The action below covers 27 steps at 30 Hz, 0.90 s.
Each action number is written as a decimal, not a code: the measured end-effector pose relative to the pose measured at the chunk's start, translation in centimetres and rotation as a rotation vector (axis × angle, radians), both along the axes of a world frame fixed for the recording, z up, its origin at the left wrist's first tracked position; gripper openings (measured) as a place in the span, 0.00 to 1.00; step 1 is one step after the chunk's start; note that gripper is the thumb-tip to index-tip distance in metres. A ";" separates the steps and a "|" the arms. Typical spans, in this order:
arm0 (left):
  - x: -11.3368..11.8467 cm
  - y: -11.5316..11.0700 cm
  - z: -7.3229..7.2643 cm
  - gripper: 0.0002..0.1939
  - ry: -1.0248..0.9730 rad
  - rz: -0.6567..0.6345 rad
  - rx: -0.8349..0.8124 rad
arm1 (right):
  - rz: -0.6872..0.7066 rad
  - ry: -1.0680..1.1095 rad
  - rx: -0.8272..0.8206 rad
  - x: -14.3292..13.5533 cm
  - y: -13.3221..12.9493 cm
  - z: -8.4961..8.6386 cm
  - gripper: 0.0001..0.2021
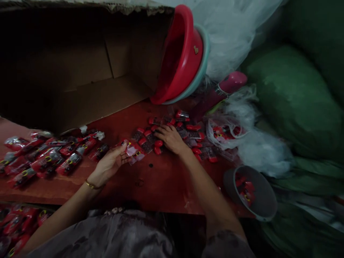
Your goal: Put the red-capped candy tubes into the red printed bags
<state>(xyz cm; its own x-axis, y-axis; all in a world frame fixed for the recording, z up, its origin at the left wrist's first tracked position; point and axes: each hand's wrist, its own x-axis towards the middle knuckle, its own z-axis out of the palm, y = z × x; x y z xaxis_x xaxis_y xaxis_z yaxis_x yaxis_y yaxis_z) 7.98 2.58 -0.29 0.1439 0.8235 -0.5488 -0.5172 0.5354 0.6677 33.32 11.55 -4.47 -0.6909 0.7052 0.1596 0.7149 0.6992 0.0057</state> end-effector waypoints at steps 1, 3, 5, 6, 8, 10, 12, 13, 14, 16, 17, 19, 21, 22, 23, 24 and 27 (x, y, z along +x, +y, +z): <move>0.0 -0.1 0.0 0.21 0.001 -0.003 0.001 | -0.007 0.048 0.048 -0.1 -0.6 0.0 0.19; 0.0 -0.3 0.0 0.20 0.012 -0.007 0.003 | -0.030 0.194 0.161 -0.6 -2.3 0.2 0.16; 0.1 -0.4 0.0 0.21 0.034 -0.001 0.005 | -0.067 0.365 0.232 -1.4 -4.7 0.5 0.12; 0.2 -0.5 -0.1 0.22 0.049 0.006 0.004 | -0.084 0.437 0.238 -1.9 -6.1 0.8 0.11; 0.6 -0.6 -0.2 0.23 0.085 0.017 -0.007 | -0.126 0.540 0.199 -3.0 -8.9 1.1 0.09; 1.0 -0.8 -0.2 0.24 0.113 0.004 -0.015 | -0.158 0.595 0.126 -4.2 -11.2 1.3 0.10; 1.4 -1.0 -0.2 0.25 0.147 -0.027 -0.006 | -0.178 0.615 0.047 -5.1 -13.0 1.4 0.12; 1.5 -1.1 -0.1 0.25 0.173 -0.043 0.007 | -0.189 0.612 0.014 -5.5 -13.6 1.4 0.13; 1.6 -1.1 0.0 0.24 0.202 -0.055 0.023 | -0.205 0.602 -0.010 -5.8 -14.0 1.3 0.14; 1.7 -1.3 0.1 0.24 0.263 -0.072 0.064 | -0.250 0.560 -0.034 -6.1 -14.6 1.3 0.17; 1.7 -1.3 0.2 0.24 0.286 -0.079 0.084 | -0.274 0.531 -0.043 -6.2 -14.8 1.3 0.18; 1.6 -1.4 0.2 0.24 0.313 -0.093 0.116 | -0.313 0.469 -0.058 -6.2 -15.1 1.4 0.21; 1.5 -1.4 0.2 0.24 0.327 -0.102 0.132 | -0.344 0.428 -0.066 -6.2 -15.4 1.4 0.23; 1.5 -1.4 0.1 0.24 0.333 -0.101 0.139 | -0.360 0.419 -0.071 -6.2 -15.5 1.3 0.23; 1.4 -1.5 0.1 0.24 0.341 -0.099 0.150 | -0.376 0.419 -0.076 -6.3 -15.6 1.3 0.23; 1.4 -1.5 0.0 0.23 0.353 -0.094 0.165 | -0.392 0.425 -0.079 -6.3 -15.7 1.3 0.24; 1.5 -1.8 -0.3 0.22 0.389 -0.092 0.221 | -0.430 0.439 -0.061 -6.6 -15.8 1.1 0.24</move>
<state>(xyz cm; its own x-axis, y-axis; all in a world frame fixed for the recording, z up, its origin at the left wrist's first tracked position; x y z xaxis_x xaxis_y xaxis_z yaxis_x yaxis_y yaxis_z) 9.49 0.80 -0.58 0.0395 0.9203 -0.3891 -0.1623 0.3902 0.9063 26.74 -4.25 -3.37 -0.2214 0.9230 0.3147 0.8597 0.3371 -0.3839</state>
